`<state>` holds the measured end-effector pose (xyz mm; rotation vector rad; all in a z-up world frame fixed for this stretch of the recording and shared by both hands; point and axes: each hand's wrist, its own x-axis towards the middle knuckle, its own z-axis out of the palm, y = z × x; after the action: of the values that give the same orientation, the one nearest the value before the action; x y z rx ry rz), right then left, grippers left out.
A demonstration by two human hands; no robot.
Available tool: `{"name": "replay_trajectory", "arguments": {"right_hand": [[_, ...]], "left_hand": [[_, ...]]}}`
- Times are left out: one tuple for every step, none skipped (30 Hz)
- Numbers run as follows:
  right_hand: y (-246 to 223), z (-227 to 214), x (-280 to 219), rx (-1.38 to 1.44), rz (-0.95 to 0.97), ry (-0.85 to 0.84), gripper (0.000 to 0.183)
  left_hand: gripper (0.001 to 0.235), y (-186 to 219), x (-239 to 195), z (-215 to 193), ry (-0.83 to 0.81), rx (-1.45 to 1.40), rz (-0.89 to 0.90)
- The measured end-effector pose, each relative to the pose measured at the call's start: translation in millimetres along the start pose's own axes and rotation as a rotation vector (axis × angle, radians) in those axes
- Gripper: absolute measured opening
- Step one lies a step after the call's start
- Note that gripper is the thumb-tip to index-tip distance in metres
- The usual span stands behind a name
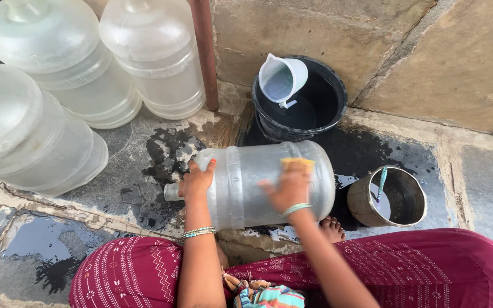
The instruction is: The person scrubs the exterior of a large plastic water dispenser bottle with a yellow sponge, then rinses it by shaking water inside. The person handles the bottle and sponge directly.
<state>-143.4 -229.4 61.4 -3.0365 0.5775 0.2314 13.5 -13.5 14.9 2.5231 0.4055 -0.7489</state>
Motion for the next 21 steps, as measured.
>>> {"name": "replay_trajectory", "arguments": {"right_hand": [[-30.9,3.9,-1.1,-0.016,-0.136,0.051,0.103],[-59.0,6.4,-6.5,-0.034,-0.273,0.1,0.107],[-84.1,8.3,-15.4,-0.042,-0.359,0.047,0.101],[-103.7,10.1,-26.1,-0.052,-0.444,-0.006,0.096],[-114.1,10.9,-34.8,-0.053,-0.504,0.144,0.099],[-121.5,11.3,-40.6,-0.053,-0.563,0.294,0.101],[-121.4,10.6,-45.7,-0.053,-0.618,0.44,0.104],[-112.9,8.2,-47.8,-0.034,-0.497,0.251,0.107],[-96.5,4.0,-46.2,-0.013,-0.372,0.064,0.109],[-76.5,-1.0,-44.0,0.008,-0.245,-0.121,0.112],[-53.7,-6.5,-42.6,-0.071,-0.142,-0.16,0.111],[-30.8,-12.3,-42.2,-0.151,-0.04,-0.199,0.111],[-12.2,-17.6,-39.2,-0.161,0.026,-0.186,0.109],[-1.3,-20.8,-35.0,-0.172,0.09,-0.172,0.107],[0.6,-19.9,-34.5,-0.168,0.098,-0.188,0.107],[-3.9,-17.1,-36.0,-0.165,0.106,-0.204,0.108],[-14.1,-13.7,-36.1,-0.161,0.109,-0.214,0.109],[-29.1,-7.4,-41.0,-0.197,0.02,-0.248,0.108],[-50.7,1.3,-47.3,-0.229,-0.07,-0.281,0.108],[-71.6,9.5,-53.2,-0.203,-0.233,-0.246,0.104],[-88.7,16.9,-59.5,-0.179,-0.394,-0.205,0.101]], "left_hand": [[0.097,-1.2,-0.4,1.0,0.006,0.001,0.005],[0.097,-2.8,-1.2,2.1,0.011,0.003,0.01],[0.097,-1.7,-1.3,2.7,0.018,-0.001,0.018],[0.097,-1.7,-1.4,2.4,0.023,-0.005,0.022],[0.097,-2.4,-1.8,2.5,0.026,-0.008,0.024],[0.097,-2.4,-1.4,2.3,0.029,-0.011,0.026],[0.097,-3.4,-1.4,3.1,0.031,-0.01,0.029],[0.097,-4.1,-0.8,3.5,0.033,-0.009,0.032],[0.098,-4.7,0.1,3.6,0.035,-0.006,0.034],[0.097,-5.3,1.2,3.5,0.037,-0.001,0.038],[0.097,-4.8,2.4,3.9,0.038,0.002,0.042],[0.097,-4.1,3.6,4.5,0.04,0.005,0.047],[0.096,-2.1,5.3,5.2,0.052,0.006,0.051],[0.096,-0.3,6.8,6.3,0.063,0.007,0.054],[0.096,-1.7,7.4,7.9,0.074,0.012,0.054],[0.095,-2.7,7.4,10.1,0.077,0.011,0.053],[0.095,-2.7,8.4,10.4,0.086,0.008,0.053],[0.095,-2.5,8.3,11.4,0.094,0.004,0.053],[0.095,-3.4,8.2,11.2,0.099,0.003,0.058],[0.095,-4.2,7.6,11.3,0.103,0.002,0.063],[0.095,-2.7,7.5,11.0,0.11,-0.002,0.07]]}}
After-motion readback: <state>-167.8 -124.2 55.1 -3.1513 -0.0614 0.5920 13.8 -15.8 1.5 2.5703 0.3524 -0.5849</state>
